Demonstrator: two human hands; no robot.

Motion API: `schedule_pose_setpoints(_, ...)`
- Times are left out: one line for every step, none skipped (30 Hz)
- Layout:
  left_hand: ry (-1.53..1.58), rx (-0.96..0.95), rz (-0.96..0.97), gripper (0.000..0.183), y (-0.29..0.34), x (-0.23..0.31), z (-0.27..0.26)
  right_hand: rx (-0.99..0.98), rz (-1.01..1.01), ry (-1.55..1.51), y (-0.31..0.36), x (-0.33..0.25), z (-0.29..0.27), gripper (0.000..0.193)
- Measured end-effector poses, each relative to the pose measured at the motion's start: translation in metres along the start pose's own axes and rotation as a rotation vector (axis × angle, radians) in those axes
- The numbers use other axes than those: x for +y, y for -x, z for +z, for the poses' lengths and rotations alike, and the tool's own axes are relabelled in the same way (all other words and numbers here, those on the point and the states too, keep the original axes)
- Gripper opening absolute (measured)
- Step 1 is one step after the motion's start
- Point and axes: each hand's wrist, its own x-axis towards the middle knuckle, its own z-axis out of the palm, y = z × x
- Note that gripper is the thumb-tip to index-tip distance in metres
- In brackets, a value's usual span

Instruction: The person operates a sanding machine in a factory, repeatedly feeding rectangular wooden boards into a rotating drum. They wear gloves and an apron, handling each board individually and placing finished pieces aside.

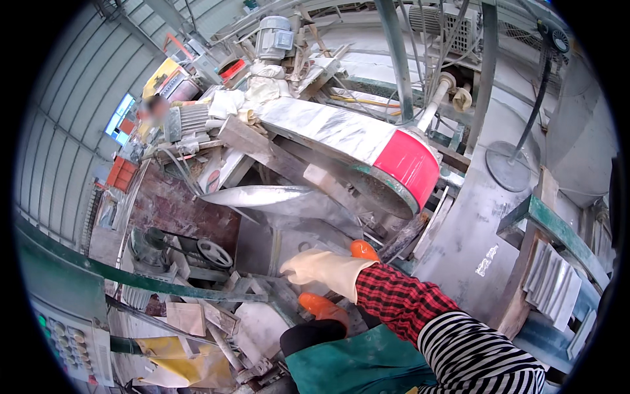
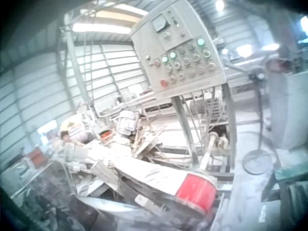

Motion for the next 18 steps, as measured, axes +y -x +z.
schedule_pose_setpoints(0.155,-0.016,0.024,0.06,-0.016,0.015,0.003,0.043,-0.048,-0.032,-0.004,0.004,0.002,0.048)
schedule_pose_setpoints(0.311,-0.034,0.048,0.062,-0.032,0.032,0.01,0.089,-0.094,-0.064,-0.007,0.008,0.005,0.049)
schedule_pose_setpoints(0.465,-0.054,0.067,0.064,-0.045,0.05,0.019,0.133,-0.143,-0.098,-0.01,0.009,0.007,0.05)
schedule_pose_setpoints(0.625,-0.079,0.079,0.066,-0.052,0.066,0.029,0.077,-0.129,-0.337,-0.011,0.004,0.011,0.05)
schedule_pose_setpoints(0.813,-0.108,0.092,0.068,-0.06,0.084,0.039,0.023,-0.112,-0.576,-0.012,-0.003,0.014,0.051)
schedule_pose_setpoints(1.003,-0.167,0.134,0.071,-0.069,0.106,0.05,-0.031,-0.09,-0.818,-0.012,-0.007,0.016,0.052)
schedule_pose_setpoints(1.159,-0.232,0.194,0.073,-0.077,0.128,0.061,-0.049,-0.102,-0.946,-0.012,-0.013,0.018,0.06)
schedule_pose_setpoints(1.193,-0.273,0.274,0.075,-0.086,0.154,0.07,-0.136,-0.117,-1.083,-0.017,-0.012,0.023,0.069)
schedule_pose_setpoints(0.723,-0.231,0.354,0.082,-0.105,0.19,0.075,-0.146,-0.13,-1.165,-0.006,-0.014,0.018,0.075)
schedule_pose_setpoints(0.584,-0.206,0.474,0.084,-0.109,0.221,0.079,-0.172,-0.146,-1.245,0.006,-0.022,0.014,0.081)
schedule_pose_setpoints(0.576,-0.212,0.559,0.081,-0.109,0.251,0.083,-0.215,-0.171,-1.238,0.011,-0.025,0.013,0.09)
schedule_pose_setpoints(0.673,-0.228,0.633,0.078,-0.112,0.27,0.095,-0.267,-0.164,-1.242,0.019,-0.032,0.007,0.082)
schedule_pose_setpoints(0.661,-0.215,0.737,0.078,-0.113,0.293,0.106,-0.114,-0.352,-1.159,0.004,-0.023,0.023,0.074)
schedule_pose_setpoints(0.673,-0.239,0.729,0.077,-0.107,0.315,0.108,0.027,-0.536,-1.064,-0.002,-0.024,0.03,0.066)
schedule_pose_setpoints(0.634,-0.232,0.759,0.077,-0.108,0.322,0.118,0.208,-0.37,-0.955,-0.005,-0.019,0.035,0.055)
schedule_pose_setpoints(0.587,-0.221,0.789,0.076,-0.11,0.325,0.127,0.25,-0.355,-1.006,-0.006,-0.019,0.034,0.051)
schedule_pose_setpoints(0.608,-0.224,0.826,0.076,-0.113,0.327,0.132,0.326,-0.342,-1.03,-0.013,-0.016,0.039,0.053)
schedule_pose_setpoints(0.629,-0.225,0.861,0.076,-0.117,0.327,0.136,0.401,-0.329,-1.053,-0.021,-0.011,0.045,0.054)
